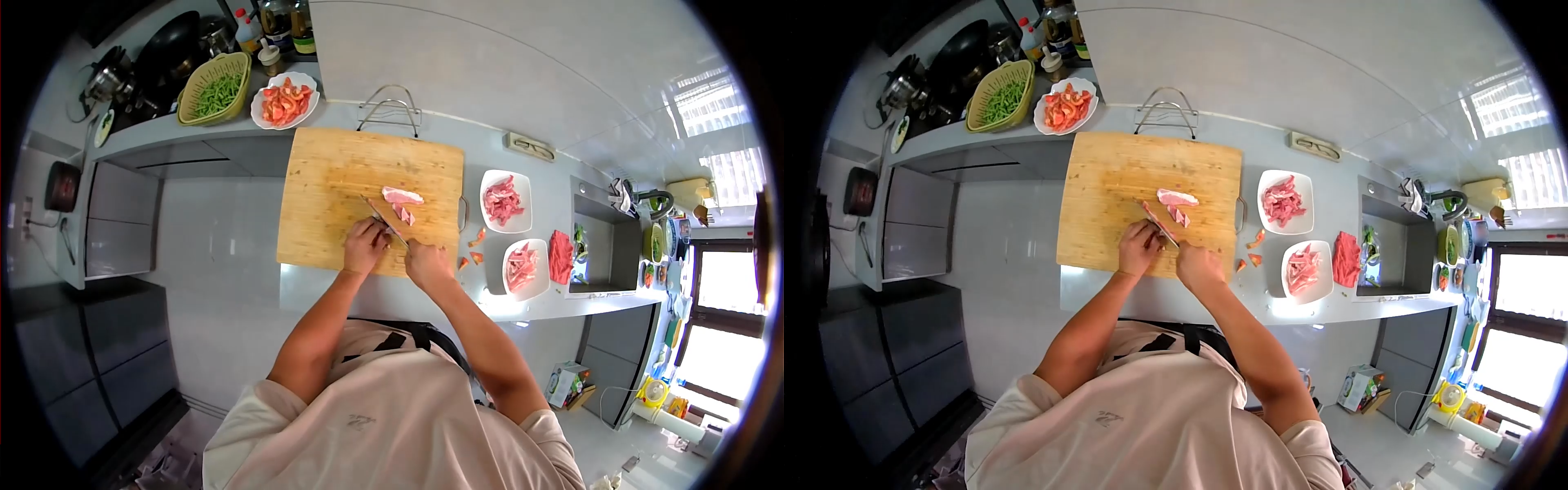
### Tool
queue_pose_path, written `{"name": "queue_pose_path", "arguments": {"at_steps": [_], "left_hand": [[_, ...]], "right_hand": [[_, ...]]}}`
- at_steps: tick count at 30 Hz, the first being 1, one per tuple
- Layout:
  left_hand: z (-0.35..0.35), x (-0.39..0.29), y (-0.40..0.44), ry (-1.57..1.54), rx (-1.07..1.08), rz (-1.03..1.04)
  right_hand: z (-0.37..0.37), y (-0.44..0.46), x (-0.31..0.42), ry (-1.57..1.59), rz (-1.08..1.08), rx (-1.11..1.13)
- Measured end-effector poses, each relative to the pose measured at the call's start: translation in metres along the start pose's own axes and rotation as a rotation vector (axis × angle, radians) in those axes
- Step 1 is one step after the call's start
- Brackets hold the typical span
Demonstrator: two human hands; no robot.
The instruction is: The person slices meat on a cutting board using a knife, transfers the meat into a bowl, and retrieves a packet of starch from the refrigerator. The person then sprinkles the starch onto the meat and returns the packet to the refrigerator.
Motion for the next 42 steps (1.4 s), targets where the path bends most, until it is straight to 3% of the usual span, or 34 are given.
{"name": "queue_pose_path", "arguments": {"at_steps": [5,19,28,42], "left_hand": [[-0.006,-0.004,0.000,-0.056,-0.037,-0.010],[-0.004,0.001,-0.002,-0.076,-0.027,-0.034],[-0.001,0.007,-0.005,-0.029,-0.022,-0.026],[-0.001,0.007,-0.003,-0.054,-0.024,-0.034]], "right_hand": [[-0.006,-0.035,-0.048,0.109,0.057,-0.091],[-0.019,-0.049,-0.037,0.115,0.056,-0.335],[-0.003,-0.037,-0.033,0.010,0.055,-0.113],[-0.024,-0.062,-0.026,-0.012,0.007,-0.128]]}}
Point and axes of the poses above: each hand's wrist, its own y-axis towards the middle knuckle, its own z-axis out of the palm, x = y × z, the point moved 2 cm from there along y, towards the middle knuckle
